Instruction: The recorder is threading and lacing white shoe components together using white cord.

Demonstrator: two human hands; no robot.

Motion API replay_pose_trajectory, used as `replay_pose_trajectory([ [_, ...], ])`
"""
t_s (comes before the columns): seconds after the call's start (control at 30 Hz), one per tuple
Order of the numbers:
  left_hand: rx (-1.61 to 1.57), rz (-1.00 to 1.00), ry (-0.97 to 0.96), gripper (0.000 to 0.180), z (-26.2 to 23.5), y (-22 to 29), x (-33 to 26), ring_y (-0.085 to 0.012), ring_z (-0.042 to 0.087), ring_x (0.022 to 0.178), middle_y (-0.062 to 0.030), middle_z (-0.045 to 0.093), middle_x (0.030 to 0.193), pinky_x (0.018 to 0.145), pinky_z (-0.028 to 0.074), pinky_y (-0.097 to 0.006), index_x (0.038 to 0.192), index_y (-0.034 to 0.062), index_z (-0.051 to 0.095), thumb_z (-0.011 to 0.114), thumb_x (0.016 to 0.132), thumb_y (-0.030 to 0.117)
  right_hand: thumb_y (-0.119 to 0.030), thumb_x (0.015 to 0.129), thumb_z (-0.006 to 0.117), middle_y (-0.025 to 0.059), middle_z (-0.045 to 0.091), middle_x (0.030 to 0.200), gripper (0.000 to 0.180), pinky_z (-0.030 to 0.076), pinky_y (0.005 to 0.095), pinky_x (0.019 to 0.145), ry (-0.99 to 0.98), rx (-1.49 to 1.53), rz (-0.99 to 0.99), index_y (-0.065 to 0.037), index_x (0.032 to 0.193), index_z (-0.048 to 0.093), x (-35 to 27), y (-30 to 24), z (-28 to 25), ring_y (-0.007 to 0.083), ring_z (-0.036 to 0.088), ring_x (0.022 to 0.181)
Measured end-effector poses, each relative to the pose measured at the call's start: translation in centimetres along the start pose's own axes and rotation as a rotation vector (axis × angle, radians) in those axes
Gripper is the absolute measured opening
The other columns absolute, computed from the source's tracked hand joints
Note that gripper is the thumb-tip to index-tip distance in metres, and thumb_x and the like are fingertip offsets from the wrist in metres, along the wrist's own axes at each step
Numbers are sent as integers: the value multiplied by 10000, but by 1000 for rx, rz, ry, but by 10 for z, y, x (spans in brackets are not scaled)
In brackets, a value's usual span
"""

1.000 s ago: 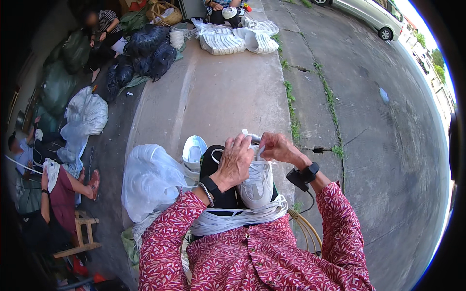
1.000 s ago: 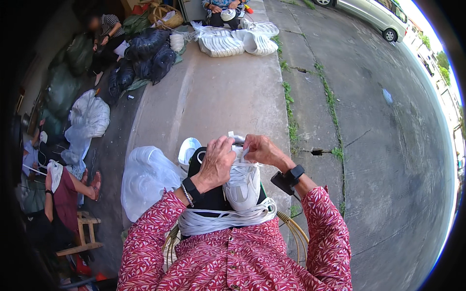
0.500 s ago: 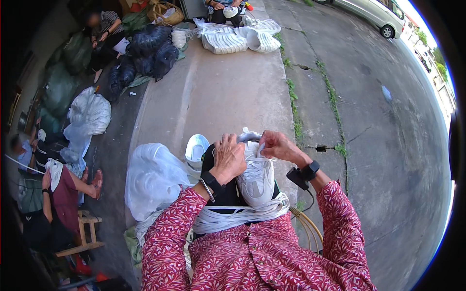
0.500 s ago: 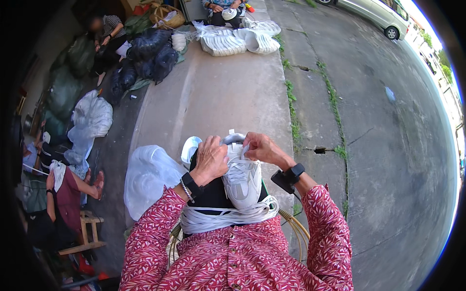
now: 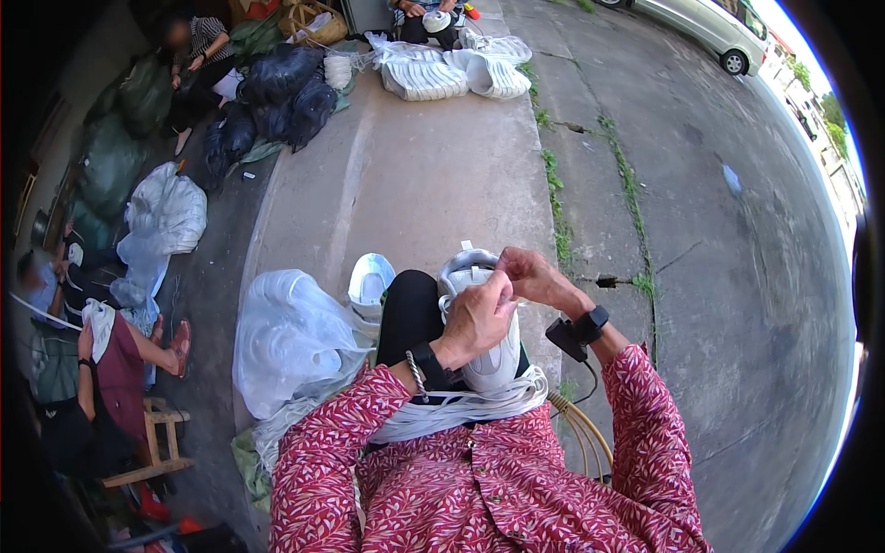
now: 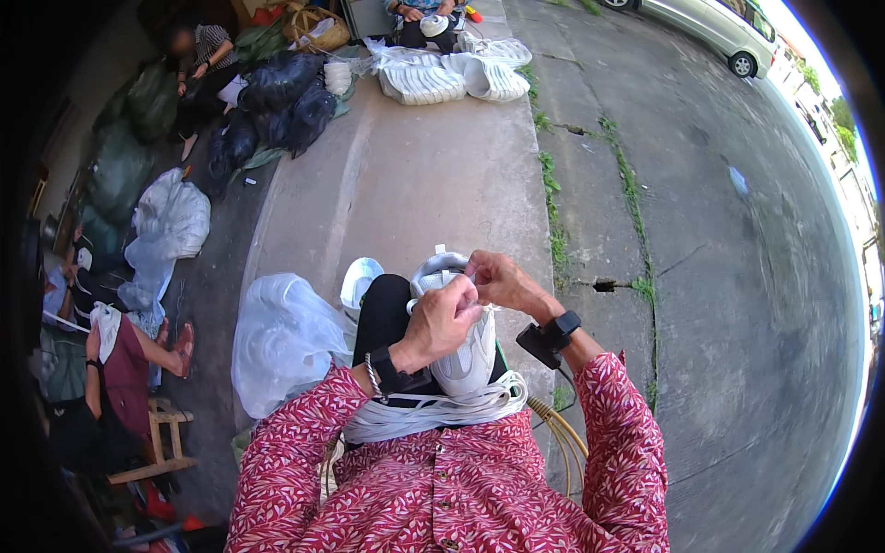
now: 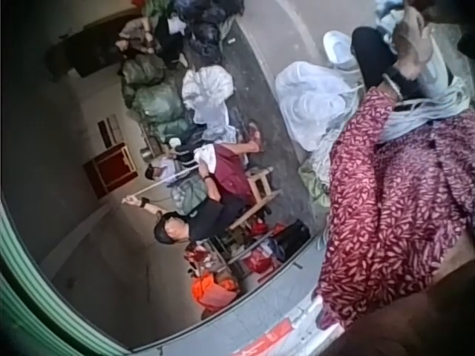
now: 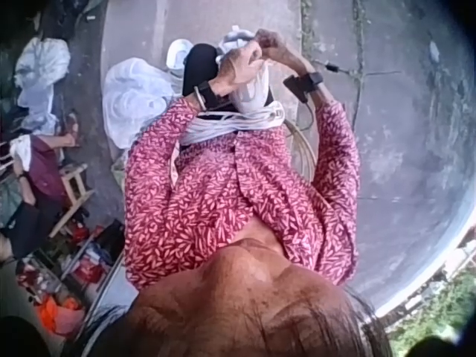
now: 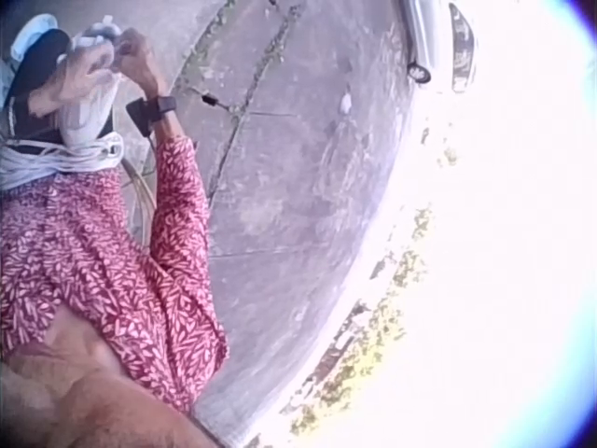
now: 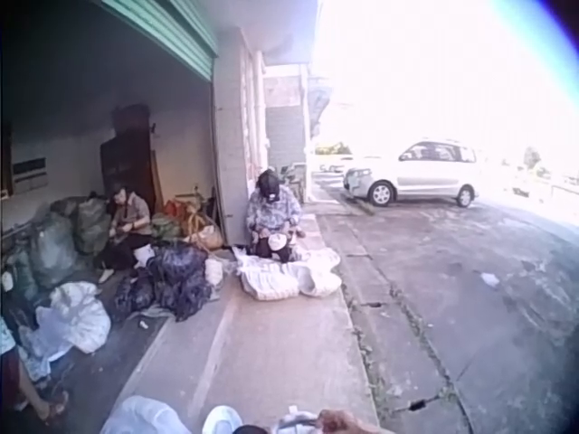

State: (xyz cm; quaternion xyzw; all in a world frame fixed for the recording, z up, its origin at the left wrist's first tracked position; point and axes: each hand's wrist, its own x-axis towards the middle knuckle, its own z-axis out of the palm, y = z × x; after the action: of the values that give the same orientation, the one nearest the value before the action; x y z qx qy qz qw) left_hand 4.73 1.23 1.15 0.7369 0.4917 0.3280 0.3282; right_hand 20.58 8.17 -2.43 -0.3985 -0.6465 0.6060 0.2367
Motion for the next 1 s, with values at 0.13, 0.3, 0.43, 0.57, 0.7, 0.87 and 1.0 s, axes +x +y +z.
replay_pose_trajectory([
  [0.13, 219, -117, 41, 113, -8, -37, 23, -353, 614, 722, -183, 620, 732, 626, 473, -421, 844, 24, 577, 565, 735, 52, 28, 729, 630, -5, 544, 622, 184, 387, 229, 507, -19, 42, 12, -30, 884, 550, 2, 2, 1, 76, 507, 574],
  [0.3, 270, -85, -220, 87, -13, -45, 40, -360, 623, 753, -196, 629, 757, 670, 483, -441, 754, 20, 606, 601, 698, 86, 25, 732, 628, -12, 541, 628, 192, 384, 231, 507, -13, 42, -1, -35, 899, 555, 0, 6, 1, 73, 497, 573],
  [0.43, 408, -35, -232, 102, -20, -27, 36, -370, 634, 768, -218, 631, 765, 680, 502, -443, 724, 2, 604, 608, 683, 95, 1, 754, 622, -15, 543, 657, 187, 385, 224, 517, -26, 69, -18, -36, 928, 564, -4, 7, -1, 66, 500, 601],
  [0.57, 521, -54, -98, 120, -54, -40, 23, -387, 629, 746, -232, 628, 768, 666, 503, -454, 778, -2, 602, 546, 683, 47, -43, 800, 606, -15, 543, 677, 138, 395, 217, 527, -41, 61, 10, -40, 933, 572, -7, 2, -6, 63, 503, 620],
  [0.7, 463, -262, 97, 18, -106, -102, -8, -327, 597, 670, -160, 597, 686, 602, 456, -405, 712, 18, 549, 554, 724, 5, -125, 874, 569, -24, 539, 693, 120, 405, 209, 523, -41, 78, 32, -34, 953, 580, -5, -13, 0, 57, 498, 610],
  [0.87, -79, -371, 595, 137, -84, -90, -21, -183, 601, 630, -103, 603, 670, 598, 468, -329, 776, 11, 598, 640, 781, 141, -190, 910, 549, -33, 548, 714, 168, 401, 192, 517, 189, 210, 125, -34, 953, 596, -5, 10, 3, 51, 497, 599],
  [1.0, 21, -357, 364, 243, -71, -79, -32, -209, 591, 554, -109, 602, 602, 550, 460, -334, 728, -4, 621, 655, 797, 227, -255, 904, 568, -18, 572, 762, 219, 429, 221, 582, 362, 158, 137, -47, 966, 600, -8, 29, 3, 60, 517, 675],
])
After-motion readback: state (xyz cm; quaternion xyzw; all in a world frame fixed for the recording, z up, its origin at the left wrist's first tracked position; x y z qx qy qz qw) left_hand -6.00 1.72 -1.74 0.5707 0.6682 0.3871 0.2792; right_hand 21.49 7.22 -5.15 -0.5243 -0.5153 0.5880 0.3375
